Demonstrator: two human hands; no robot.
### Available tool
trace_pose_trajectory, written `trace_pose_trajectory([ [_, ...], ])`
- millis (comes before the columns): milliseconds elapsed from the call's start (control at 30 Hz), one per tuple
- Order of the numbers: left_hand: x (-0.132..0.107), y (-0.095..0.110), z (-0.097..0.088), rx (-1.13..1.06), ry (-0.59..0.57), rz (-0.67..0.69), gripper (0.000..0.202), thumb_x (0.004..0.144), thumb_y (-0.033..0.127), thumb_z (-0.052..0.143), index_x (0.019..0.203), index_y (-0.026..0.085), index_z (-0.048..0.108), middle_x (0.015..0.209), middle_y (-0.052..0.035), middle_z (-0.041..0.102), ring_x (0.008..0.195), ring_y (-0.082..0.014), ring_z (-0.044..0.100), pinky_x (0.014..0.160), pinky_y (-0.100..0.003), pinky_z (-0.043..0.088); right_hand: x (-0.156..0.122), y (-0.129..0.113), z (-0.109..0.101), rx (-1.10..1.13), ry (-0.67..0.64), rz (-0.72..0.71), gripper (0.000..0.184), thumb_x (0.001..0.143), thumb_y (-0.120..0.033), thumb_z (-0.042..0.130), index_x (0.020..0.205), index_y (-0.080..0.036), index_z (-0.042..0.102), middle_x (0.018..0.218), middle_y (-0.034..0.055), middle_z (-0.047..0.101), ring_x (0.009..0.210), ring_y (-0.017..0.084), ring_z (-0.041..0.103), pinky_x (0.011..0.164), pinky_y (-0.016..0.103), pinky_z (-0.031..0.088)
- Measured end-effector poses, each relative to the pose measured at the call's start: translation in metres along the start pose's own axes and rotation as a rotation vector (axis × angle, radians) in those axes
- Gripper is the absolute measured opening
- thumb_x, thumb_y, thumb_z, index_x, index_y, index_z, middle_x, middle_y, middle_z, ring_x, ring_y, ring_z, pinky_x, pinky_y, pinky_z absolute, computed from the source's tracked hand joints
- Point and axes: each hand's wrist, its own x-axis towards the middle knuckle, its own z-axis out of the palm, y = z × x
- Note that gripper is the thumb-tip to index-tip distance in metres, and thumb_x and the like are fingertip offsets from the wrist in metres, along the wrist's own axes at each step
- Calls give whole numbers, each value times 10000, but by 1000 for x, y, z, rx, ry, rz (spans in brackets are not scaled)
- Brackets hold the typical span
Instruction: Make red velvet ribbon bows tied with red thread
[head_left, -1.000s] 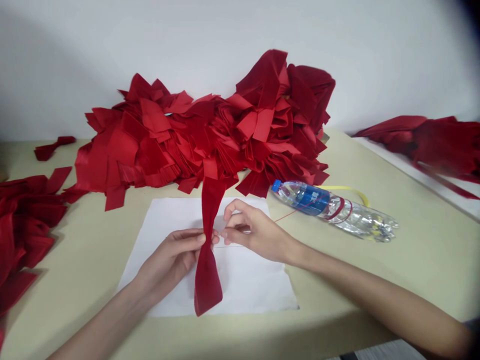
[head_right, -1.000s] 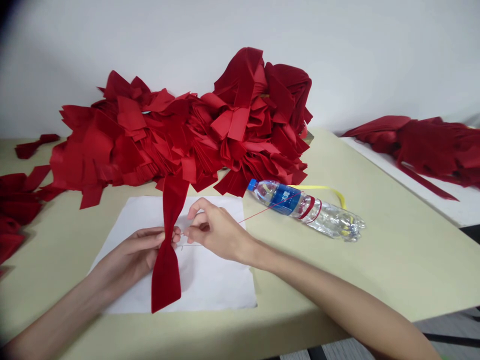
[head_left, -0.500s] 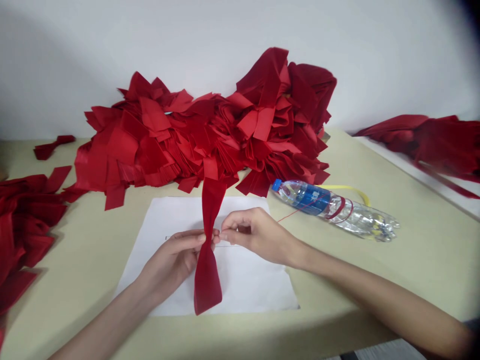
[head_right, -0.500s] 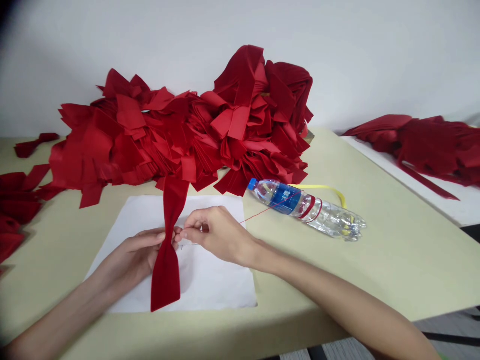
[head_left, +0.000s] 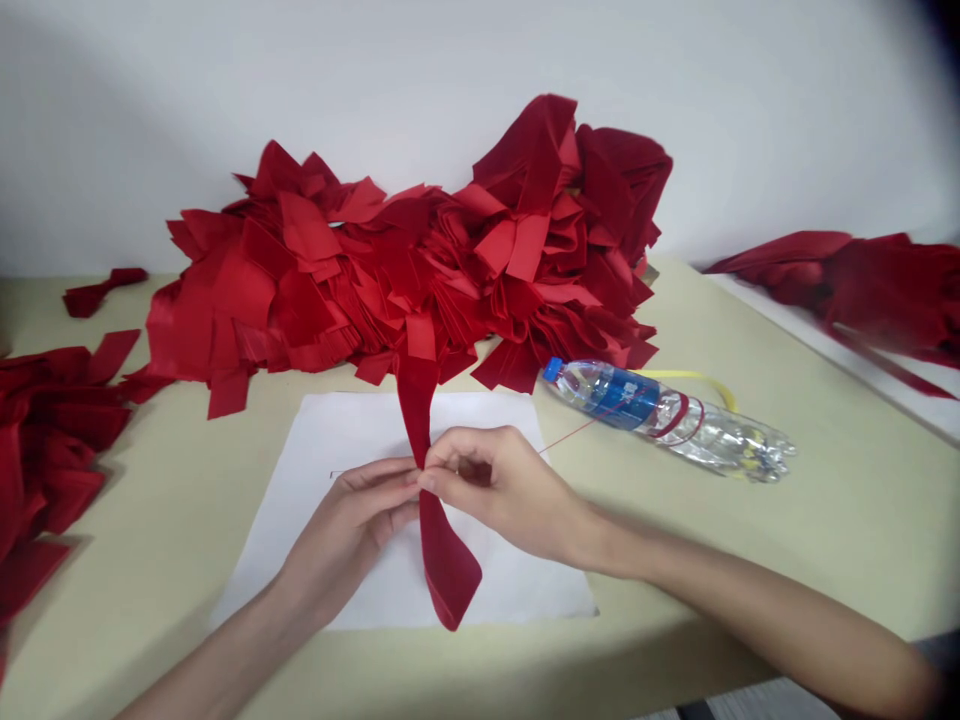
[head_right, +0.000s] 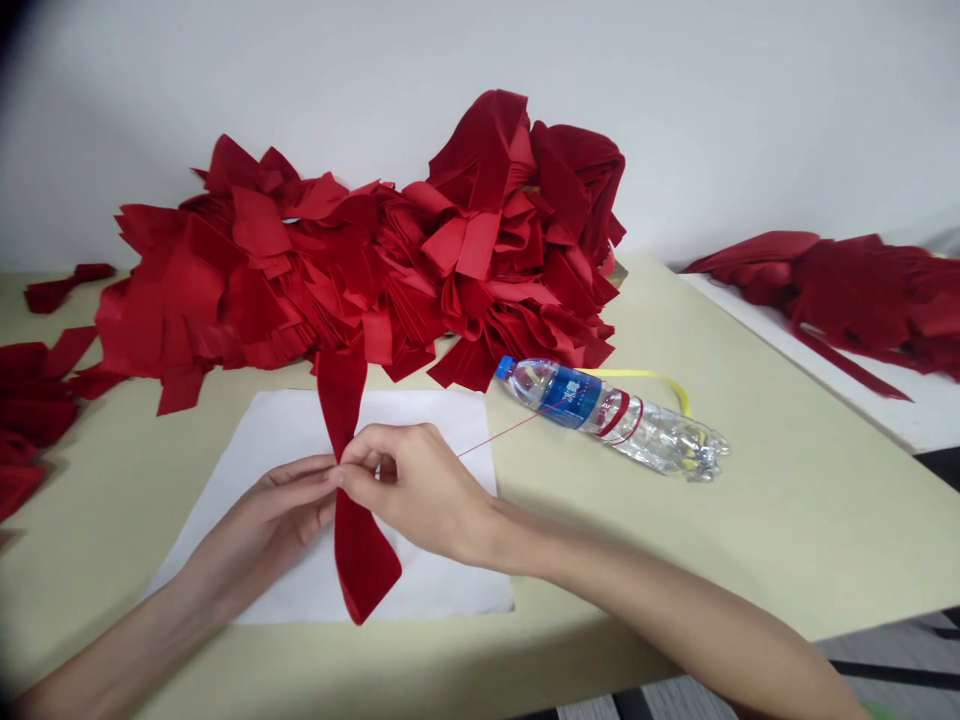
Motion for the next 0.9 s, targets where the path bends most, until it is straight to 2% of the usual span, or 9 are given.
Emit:
trace_pose_trajectory([
  [233,0,2,0,63,61,33,111,735,193,691,828,219,747,777,-14,714,791,-145,609,750,-237,479,2,1,-3,-88,52,43,131,823,-250,513,726,-172,551,677,-32,560,593,65,461,558,201,366],
  [367,-1,0,-2,90,132,25,95,683,219,736,777,214,751,743,-12,711,726,-130,602,692,-224,490,2,2,-4,-121,40,46,129,819,-255,514,727,-173,551,686,-21,575,603,77,485,563,212,374],
  [500,-1,1,-2,147,153,26,102,671,239,744,764,199,750,714,-11,701,694,-122,599,663,-213,494,3,5,-5,-161,20,40,120,812,-248,517,722,-177,552,671,-29,575,590,75,483,561,213,369],
  [900,-2,-3,1,201,199,101,78,647,229,754,676,172,709,729,-6,657,711,-134,594,662,-233,534,5,10,-4,-109,10,61,120,795,-242,515,699,-171,527,648,-29,557,585,73,471,537,203,357],
])
